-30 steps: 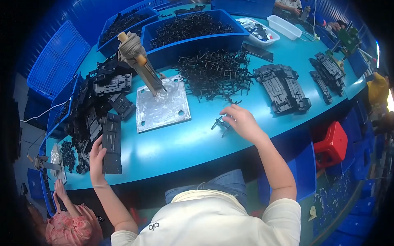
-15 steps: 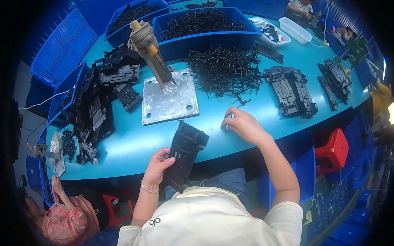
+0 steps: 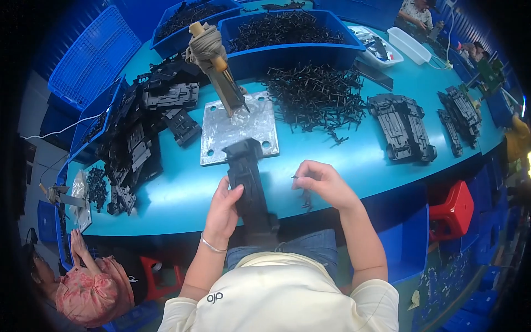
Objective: Assembling plastic components onto a toy base using a stationary press tool on an assembly line.
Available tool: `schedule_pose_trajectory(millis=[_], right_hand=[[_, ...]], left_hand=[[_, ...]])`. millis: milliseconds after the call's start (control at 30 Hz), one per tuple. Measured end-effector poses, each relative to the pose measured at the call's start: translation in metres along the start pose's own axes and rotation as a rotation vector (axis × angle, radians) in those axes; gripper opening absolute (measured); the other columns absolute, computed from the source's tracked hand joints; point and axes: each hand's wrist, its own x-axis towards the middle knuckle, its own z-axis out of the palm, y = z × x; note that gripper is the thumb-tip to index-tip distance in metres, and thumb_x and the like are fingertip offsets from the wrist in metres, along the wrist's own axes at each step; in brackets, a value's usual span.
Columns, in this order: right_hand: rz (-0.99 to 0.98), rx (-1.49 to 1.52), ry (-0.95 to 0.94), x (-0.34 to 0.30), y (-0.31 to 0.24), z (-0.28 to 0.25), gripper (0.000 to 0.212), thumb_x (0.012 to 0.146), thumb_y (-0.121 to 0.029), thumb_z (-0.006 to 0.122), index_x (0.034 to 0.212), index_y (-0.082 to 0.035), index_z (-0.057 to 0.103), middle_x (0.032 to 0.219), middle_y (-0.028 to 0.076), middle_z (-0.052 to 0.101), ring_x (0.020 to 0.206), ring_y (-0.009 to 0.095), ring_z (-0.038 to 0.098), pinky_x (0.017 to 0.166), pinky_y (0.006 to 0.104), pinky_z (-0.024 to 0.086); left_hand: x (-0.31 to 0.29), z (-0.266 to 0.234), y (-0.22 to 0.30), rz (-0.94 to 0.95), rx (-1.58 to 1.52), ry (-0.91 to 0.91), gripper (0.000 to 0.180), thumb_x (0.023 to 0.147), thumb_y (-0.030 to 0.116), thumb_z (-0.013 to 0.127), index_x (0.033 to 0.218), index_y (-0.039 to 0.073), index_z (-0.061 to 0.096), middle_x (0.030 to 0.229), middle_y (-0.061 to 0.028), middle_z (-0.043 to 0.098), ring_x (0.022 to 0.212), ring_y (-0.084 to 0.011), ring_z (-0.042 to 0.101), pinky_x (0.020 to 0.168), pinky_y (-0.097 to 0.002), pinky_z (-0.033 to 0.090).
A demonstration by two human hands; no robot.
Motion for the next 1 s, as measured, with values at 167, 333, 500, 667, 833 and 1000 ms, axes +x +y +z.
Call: schedule_pose_trajectory(millis=[167, 333, 500, 667, 833, 1000], right_hand=[[-0.092, 0.161, 0.009, -0.010, 0.015, 0.016, 0.015, 0.071, -0.014, 0.055, 0.063, -0.005, 0.045, 0.099, 0.013, 0.045, 0.091, 0.020, 0.044, 0.075, 0.0315, 0.039], [-0.025, 0.271, 0.126, -0.013, 0.030, 0.029, 0.010, 0.073, -0.010, 0.052, 0.068, -0.005, 0.045, 0.077, 0.003, 0.049, 0.076, 0.011, 0.045, 0.067, 0.0230, 0.037], [-0.134, 0.153, 0.084, -0.005, 0.018, -0.004, 0.010, 0.073, -0.010, 0.053, 0.068, -0.005, 0.045, 0.066, -0.002, 0.043, 0.063, 0.005, 0.039, 0.057, 0.0184, 0.033], [-0.280, -0.473, -0.363, 0.014, -0.004, 0.009, 0.016, 0.072, -0.014, 0.052, 0.068, -0.001, 0.044, 0.064, 0.007, 0.045, 0.058, 0.015, 0.044, 0.054, 0.0263, 0.036], [-0.230, -0.566, -0.235, 0.014, -0.007, 0.020, 0.015, 0.071, -0.013, 0.051, 0.069, 0.000, 0.044, 0.069, 0.009, 0.046, 0.062, 0.021, 0.046, 0.057, 0.0286, 0.037], [-0.243, -0.244, 0.277, -0.004, 0.006, 0.004, 0.014, 0.074, -0.016, 0.050, 0.068, -0.003, 0.048, 0.069, 0.003, 0.046, 0.064, 0.009, 0.043, 0.057, 0.0225, 0.036]], left_hand=[[0.008, 0.000, 0.014, 0.268, -0.191, 0.029, 0.034, 0.075, 0.002, 0.045, 0.106, 0.003, 0.033, 0.097, -0.0089, 0.047, 0.088, -0.0179, 0.049, 0.075, -0.0310, 0.041], [0.000, 0.014, 0.007, 0.268, -0.128, 0.049, 0.038, 0.071, -0.001, 0.048, 0.107, 0.003, 0.036, 0.097, -0.0071, 0.046, 0.091, -0.0170, 0.045, 0.077, -0.0308, 0.038], [-0.015, -0.006, 0.014, 0.029, 0.411, -0.414, 0.032, 0.077, 0.014, 0.046, 0.105, 0.001, 0.041, 0.105, -0.0103, 0.045, 0.097, -0.0221, 0.042, 0.082, -0.0326, 0.036], [0.001, 0.000, 0.022, -0.178, -0.021, -0.452, 0.046, 0.074, 0.018, 0.051, 0.112, 0.002, 0.031, 0.112, -0.0150, 0.036, 0.100, -0.0219, 0.040, 0.079, -0.0310, 0.037], [0.011, 0.008, -0.013, -0.066, 0.376, -0.360, 0.037, 0.073, 0.007, 0.051, 0.108, 0.002, 0.038, 0.098, -0.0058, 0.046, 0.088, -0.0130, 0.046, 0.070, -0.0227, 0.039], [0.003, 0.003, -0.004, -0.011, 0.158, -0.102, 0.027, 0.071, 0.007, 0.053, 0.096, 0.000, 0.046, 0.089, -0.0067, 0.053, 0.076, -0.0143, 0.052, 0.069, -0.0245, 0.041]])
